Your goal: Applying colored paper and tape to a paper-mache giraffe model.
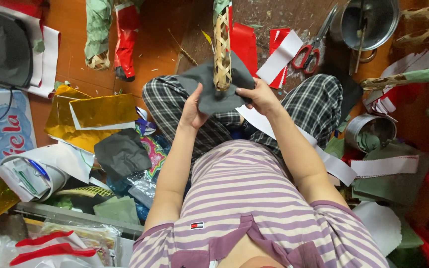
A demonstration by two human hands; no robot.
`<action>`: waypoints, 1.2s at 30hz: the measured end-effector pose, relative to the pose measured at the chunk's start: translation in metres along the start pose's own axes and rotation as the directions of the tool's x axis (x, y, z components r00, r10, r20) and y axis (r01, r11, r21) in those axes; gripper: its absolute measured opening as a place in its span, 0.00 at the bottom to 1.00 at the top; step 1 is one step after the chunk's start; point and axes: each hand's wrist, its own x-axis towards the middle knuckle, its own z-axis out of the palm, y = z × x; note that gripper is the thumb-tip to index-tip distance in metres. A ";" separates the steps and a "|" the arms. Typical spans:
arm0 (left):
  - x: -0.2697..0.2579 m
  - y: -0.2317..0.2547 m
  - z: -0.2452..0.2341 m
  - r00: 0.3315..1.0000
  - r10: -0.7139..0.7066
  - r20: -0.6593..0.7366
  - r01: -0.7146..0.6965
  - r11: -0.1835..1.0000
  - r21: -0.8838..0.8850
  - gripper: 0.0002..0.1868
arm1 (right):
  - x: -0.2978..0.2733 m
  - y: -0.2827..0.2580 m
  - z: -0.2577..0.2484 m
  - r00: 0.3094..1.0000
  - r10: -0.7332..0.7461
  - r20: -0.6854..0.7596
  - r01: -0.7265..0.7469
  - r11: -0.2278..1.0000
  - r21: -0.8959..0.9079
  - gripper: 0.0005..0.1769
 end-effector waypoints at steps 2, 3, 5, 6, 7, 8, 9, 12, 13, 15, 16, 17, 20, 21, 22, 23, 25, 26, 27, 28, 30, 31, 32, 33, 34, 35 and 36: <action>0.012 -0.002 -0.013 0.995 -0.084 0.061 0.078 0.992 0.103 0.22 | -0.005 -0.007 -0.003 0.998 -0.028 -0.050 0.023 0.995 -0.100 0.17; 0.008 0.002 -0.009 0.995 -0.083 0.058 0.077 0.992 0.103 0.22 | -0.008 -0.013 -0.015 0.998 -0.026 -0.049 0.021 0.995 -0.099 0.17; 0.003 0.010 -0.001 0.993 -0.090 0.070 0.084 0.992 0.090 0.23 | -0.014 -0.027 -0.038 0.985 -0.170 -0.033 0.154 0.948 -0.278 0.20; 0.000 0.011 0.002 0.994 -0.090 0.069 0.083 0.992 0.090 0.23 | -0.026 -0.036 -0.031 0.985 -0.170 -0.032 0.155 0.948 -0.277 0.20; -0.002 0.012 0.006 0.993 -0.094 0.075 0.088 0.993 0.082 0.23 | -0.038 -0.045 -0.026 0.917 -0.394 0.062 0.371 0.785 -0.496 0.26; -0.004 0.013 0.010 0.992 -0.098 0.080 0.092 0.993 0.074 0.23 | -0.050 -0.055 -0.020 0.800 -0.563 0.207 0.541 0.527 -0.656 0.33; -0.002 0.012 0.011 0.992 -0.098 0.082 0.092 0.993 0.074 0.23 | -0.055 -0.055 -0.006 0.799 -0.565 0.207 0.541 0.525 -0.657 0.33; 0.000 0.008 0.015 0.988 -0.131 0.075 0.125 0.988 0.088 0.23 | -0.060 -0.041 0.028 0.491 -0.576 0.654 0.754 -0.096 -0.650 0.47; -0.002 0.008 0.019 0.990 -0.129 0.053 0.127 0.991 0.041 0.25 | -0.054 -0.030 0.035 0.421 -0.622 0.661 0.759 -0.158 -0.632 0.33; -0.011 0.006 0.024 0.992 -0.124 0.031 0.125 0.992 -0.005 0.27 | -0.035 -0.014 0.042 0.344 -0.661 0.666 0.760 -0.221 -0.612 0.20; -0.018 0.004 0.025 0.979 -0.147 0.140 0.136 0.987 0.082 0.38 | -0.023 -0.009 0.042 0.390 -0.734 0.556 0.771 -0.069 -0.633 0.11; -0.025 0.003 0.027 0.953 -0.175 0.245 0.136 0.976 0.170 0.49 | -0.010 -0.005 0.042 0.439 -0.786 0.436 0.774 0.084 -0.628 0.06; -0.014 -0.011 0.007 0.948 0.022 0.317 -0.120 0.948 0.293 0.25 | -0.015 -0.034 0.058 0.605 -0.747 0.276 0.672 0.293 -0.680 0.02; -0.015 -0.017 0.013 0.947 0.023 0.320 -0.123 0.948 0.294 0.25 | -0.015 -0.036 0.060 0.602 -0.749 0.277 0.674 0.291 -0.679 0.02; -0.016 -0.022 0.018 0.960 0.110 0.258 -0.191 0.930 0.313 0.29 | -0.015 -0.037 0.061 0.648 -0.722 0.243 0.628 0.326 -0.707 0.03; -0.017 -0.028 0.023 0.961 0.196 0.196 -0.254 0.907 0.336 0.36 | -0.015 -0.038 0.062 0.692 -0.692 0.206 0.577 0.359 -0.734 0.04; -0.014 -0.034 0.038 0.959 0.252 0.133 -0.283 0.889 0.360 0.33 | -0.016 -0.043 0.065 0.725 -0.670 0.160 0.535 0.401 -0.744 0.05; -0.013 -0.037 0.045 0.949 0.307 0.068 -0.309 0.868 0.388 0.31 | -0.017 -0.044 0.067 0.757 -0.644 0.112 0.490 0.445 -0.750 0.06; -0.006 -0.037 0.043 0.950 0.305 0.069 -0.308 0.868 0.389 0.31 | -0.014 -0.042 0.067 0.756 -0.645 0.110 0.489 0.445 -0.750 0.06; 0.001 -0.038 0.042 0.942 0.332 0.047 -0.323 0.862 0.391 0.34 | -0.010 -0.041 0.067 0.786 -0.616 0.050 0.448 0.512 -0.733 0.05; 0.010 -0.037 0.040 0.934 0.356 0.022 -0.335 0.854 0.397 0.36 | -0.005 -0.037 0.066 0.815 -0.580 -0.012 0.403 0.581 -0.707 0.05; 0.013 -0.034 0.041 0.927 0.374 0.037 -0.352 0.830 0.432 0.35 | -0.001 -0.036 0.066 0.833 -0.553 -0.026 0.390 0.619 -0.681 0.06; 0.015 -0.032 0.041 0.919 0.391 0.052 -0.369 0.805 0.465 0.35 | 0.003 -0.036 0.065 0.850 -0.525 -0.038 0.376 0.656 -0.654 0.07; 0.010 -0.028 0.052 0.918 0.392 0.052 -0.370 0.804 0.466 0.35 | 0.006 -0.035 0.063 0.850 -0.525 -0.038 0.377 0.657 -0.653 0.07; 0.005 -0.025 0.062 0.915 0.403 0.025 -0.361 0.787 0.500 0.38 | 0.010 -0.034 0.061 0.876 -0.482 -0.033 0.374 0.721 -0.584 0.08; -0.001 -0.022 0.072 0.910 0.414 -0.002 -0.350 0.770 0.533 0.42 | 0.014 -0.034 0.058 0.899 -0.437 -0.025 0.365 0.779 -0.510 0.09; 0.004 -0.020 0.075 0.910 0.415 -0.003 -0.349 0.769 0.535 0.42 | 0.018 -0.033 0.055 0.899 -0.437 -0.025 0.364 0.780 -0.509 0.09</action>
